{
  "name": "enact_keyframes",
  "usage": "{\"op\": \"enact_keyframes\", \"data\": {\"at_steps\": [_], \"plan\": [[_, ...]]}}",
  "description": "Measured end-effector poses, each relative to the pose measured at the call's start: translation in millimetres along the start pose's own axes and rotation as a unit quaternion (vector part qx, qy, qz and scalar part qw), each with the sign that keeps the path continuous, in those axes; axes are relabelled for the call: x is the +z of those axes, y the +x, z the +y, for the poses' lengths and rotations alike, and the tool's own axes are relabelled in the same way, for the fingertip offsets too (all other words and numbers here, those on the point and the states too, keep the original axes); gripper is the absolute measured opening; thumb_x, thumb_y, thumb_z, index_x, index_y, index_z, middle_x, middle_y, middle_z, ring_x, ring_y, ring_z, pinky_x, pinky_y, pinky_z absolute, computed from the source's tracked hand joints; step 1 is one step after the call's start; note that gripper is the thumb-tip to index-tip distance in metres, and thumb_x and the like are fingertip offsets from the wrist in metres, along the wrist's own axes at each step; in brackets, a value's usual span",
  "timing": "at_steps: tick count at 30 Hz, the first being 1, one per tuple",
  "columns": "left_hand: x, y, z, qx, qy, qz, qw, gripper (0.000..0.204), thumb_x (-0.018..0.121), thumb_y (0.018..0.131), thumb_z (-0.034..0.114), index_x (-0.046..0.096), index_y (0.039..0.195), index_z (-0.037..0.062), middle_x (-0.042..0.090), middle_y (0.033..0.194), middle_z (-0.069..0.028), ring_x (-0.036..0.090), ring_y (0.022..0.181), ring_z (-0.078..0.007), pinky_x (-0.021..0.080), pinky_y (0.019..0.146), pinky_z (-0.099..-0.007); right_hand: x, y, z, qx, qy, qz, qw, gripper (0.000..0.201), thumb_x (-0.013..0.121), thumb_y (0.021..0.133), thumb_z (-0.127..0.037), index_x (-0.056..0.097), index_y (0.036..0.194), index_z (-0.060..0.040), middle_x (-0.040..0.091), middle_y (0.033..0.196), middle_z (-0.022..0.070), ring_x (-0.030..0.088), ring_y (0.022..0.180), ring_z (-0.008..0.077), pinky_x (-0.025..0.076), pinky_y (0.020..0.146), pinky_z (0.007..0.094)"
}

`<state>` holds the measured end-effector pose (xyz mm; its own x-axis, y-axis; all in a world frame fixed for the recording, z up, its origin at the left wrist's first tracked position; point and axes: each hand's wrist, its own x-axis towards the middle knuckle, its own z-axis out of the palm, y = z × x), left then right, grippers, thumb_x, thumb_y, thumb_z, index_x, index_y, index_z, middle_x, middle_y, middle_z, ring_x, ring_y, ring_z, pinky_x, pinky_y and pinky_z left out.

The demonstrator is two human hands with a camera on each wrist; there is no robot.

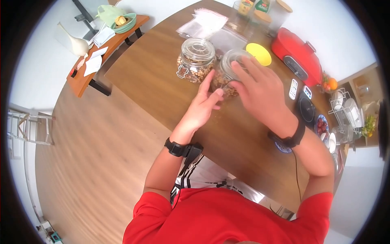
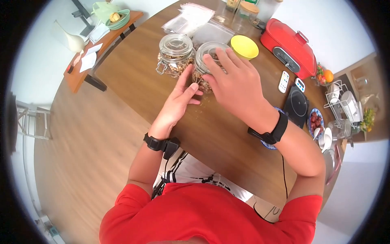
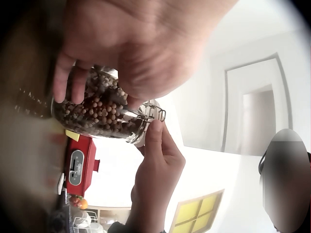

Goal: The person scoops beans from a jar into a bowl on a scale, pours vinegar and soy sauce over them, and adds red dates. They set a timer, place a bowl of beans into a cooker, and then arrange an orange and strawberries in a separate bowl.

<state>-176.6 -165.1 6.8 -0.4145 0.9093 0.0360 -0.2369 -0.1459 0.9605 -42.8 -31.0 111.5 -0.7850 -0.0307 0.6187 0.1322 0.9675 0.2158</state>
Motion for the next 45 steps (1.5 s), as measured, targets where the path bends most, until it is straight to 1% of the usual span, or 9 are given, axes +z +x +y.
{"op": "enact_keyframes", "data": {"at_steps": [8, 10, 16, 22, 28, 32, 34, 41, 45], "plan": [[-24, -13, 5, 0.0, -0.017, 0.131, 0.991, 0.053, 0.064, 0.103, 0.026, 0.046, 0.147, 0.0026, 0.061, 0.132, -0.0088, 0.062, 0.092, -0.0111, 0.052, 0.081, -0.0272, -33, 29, 2, 0.012, 0.045, -0.066, 0.997, 0.038, 0.078, 0.085, -0.027, 0.07, 0.116, -0.0065, 0.071, 0.116, 0.0149, 0.07, 0.101, 0.0348, 0.056, 0.082, 0.0435], [-38, -18, 6, 0.043, 0.006, 0.206, 0.978, 0.043, 0.069, 0.098, 0.019, 0.056, 0.135, 0.0026, 0.066, 0.11, -0.0024, 0.061, 0.084, -0.0081, 0.051, 0.074, -0.0244, -43, 53, 10, 0.169, 0.155, -0.174, 0.958, 0.032, 0.075, 0.088, -0.025, 0.073, 0.111, -0.0035, 0.073, 0.11, 0.0169, 0.07, 0.096, 0.0335, 0.056, 0.08, 0.0426], [-62, -4, 17, 0.104, 0.26, 0.324, 0.904, 0.051, 0.082, 0.083, 0.013, 0.061, 0.127, 0.0006, 0.064, 0.109, -0.005, 0.061, 0.08, -0.0119, 0.053, 0.07, -0.029, -12, 108, 34, 0.019, 0.212, -0.253, 0.944, 0.034, 0.064, 0.096, -0.026, 0.071, 0.122, -0.0047, 0.07, 0.118, 0.0208, 0.067, 0.106, 0.0365, 0.053, 0.091, 0.045], [-62, 6, 29, 0.092, 0.261, 0.271, 0.922, 0.04, 0.081, 0.086, 0.012, 0.066, 0.122, 0.0002, 0.07, 0.094, -0.0028, 0.066, 0.081, -0.0106, 0.055, 0.074, -0.0284, 18, 124, 18, -0.031, 0.187, -0.41, 0.892, 0.047, 0.059, 0.1, -0.022, 0.055, 0.147, -0.0186, 0.047, 0.15, 0.0278, 0.052, 0.132, 0.0423, 0.041, 0.112, 0.0438], [-59, 6, 35, 0.112, 0.268, 0.295, 0.91, 0.033, 0.08, 0.088, 0.012, 0.069, 0.115, -0.0011, 0.071, 0.083, -0.0021, 0.065, 0.074, -0.0091, 0.056, 0.072, -0.0278, 29, 112, 23, -0.106, 0.167, -0.322, 0.926, 0.046, 0.061, 0.099, -0.026, 0.058, 0.144, -0.0178, 0.063, 0.122, 0.0183, 0.063, 0.113, 0.0358, 0.051, 0.095, 0.0451], [-57, 11, 35, 0.131, 0.276, 0.294, 0.906, 0.033, 0.081, 0.088, 0.013, 0.07, 0.116, -0.0013, 0.071, 0.083, -0.0023, 0.066, 0.075, -0.0092, 0.056, 0.073, -0.0274, 23, 118, 16, -0.054, 0.138, -0.429, 0.891, 0.052, 0.062, 0.099, -0.024, 0.052, 0.15, -0.0196, 0.049, 0.148, 0.0273, 0.053, 0.132, 0.0419, 0.043, 0.11, 0.0451], [-56, 15, 36, 0.144, 0.285, 0.292, 0.902, 0.035, 0.081, 0.087, 0.013, 0.069, 0.117, -0.0018, 0.072, 0.083, -0.0036, 0.066, 0.075, -0.0098, 0.056, 0.073, -0.0277, 29, 112, 20, -0.127, 0.112, -0.346, 0.923, 0.052, 0.066, 0.096, -0.029, 0.056, 0.146, -0.0187, 0.063, 0.114, 0.0155, 0.065, 0.107, 0.0335, 0.054, 0.088, 0.0452], [-58, 19, 44, 0.14, 0.324, 0.28, 0.893, 0.036, 0.082, 0.087, 0.015, 0.068, 0.115, -0.0023, 0.072, 0.082, -0.0046, 0.066, 0.073, -0.0101, 0.056, 0.071, -0.0271, 28, 106, 16, -0.14, 0.098, -0.331, 0.928, 0.057, 0.068, 0.095, -0.031, 0.052, 0.148, -0.0189, 0.063, 0.113, 0.0151, 0.066, 0.107, 0.0339, 0.054, 0.088, 0.0459], [-58, 18, 44, 0.145, 0.3, 0.273, 0.902, 0.036, 0.082, 0.087, 0.015, 0.068, 0.114, -0.0029, 0.072, 0.081, -0.004, 0.065, 0.072, -0.0092, 0.056, 0.069, -0.0269, 24, 108, 14, -0.092, 0.113, -0.381, 0.913, 0.06, 0.07, 0.091, -0.024, 0.053, 0.148, -0.0154, 0.057, 0.135, 0.02, 0.06, 0.115, 0.0386, 0.05, 0.096, 0.0472]]}}
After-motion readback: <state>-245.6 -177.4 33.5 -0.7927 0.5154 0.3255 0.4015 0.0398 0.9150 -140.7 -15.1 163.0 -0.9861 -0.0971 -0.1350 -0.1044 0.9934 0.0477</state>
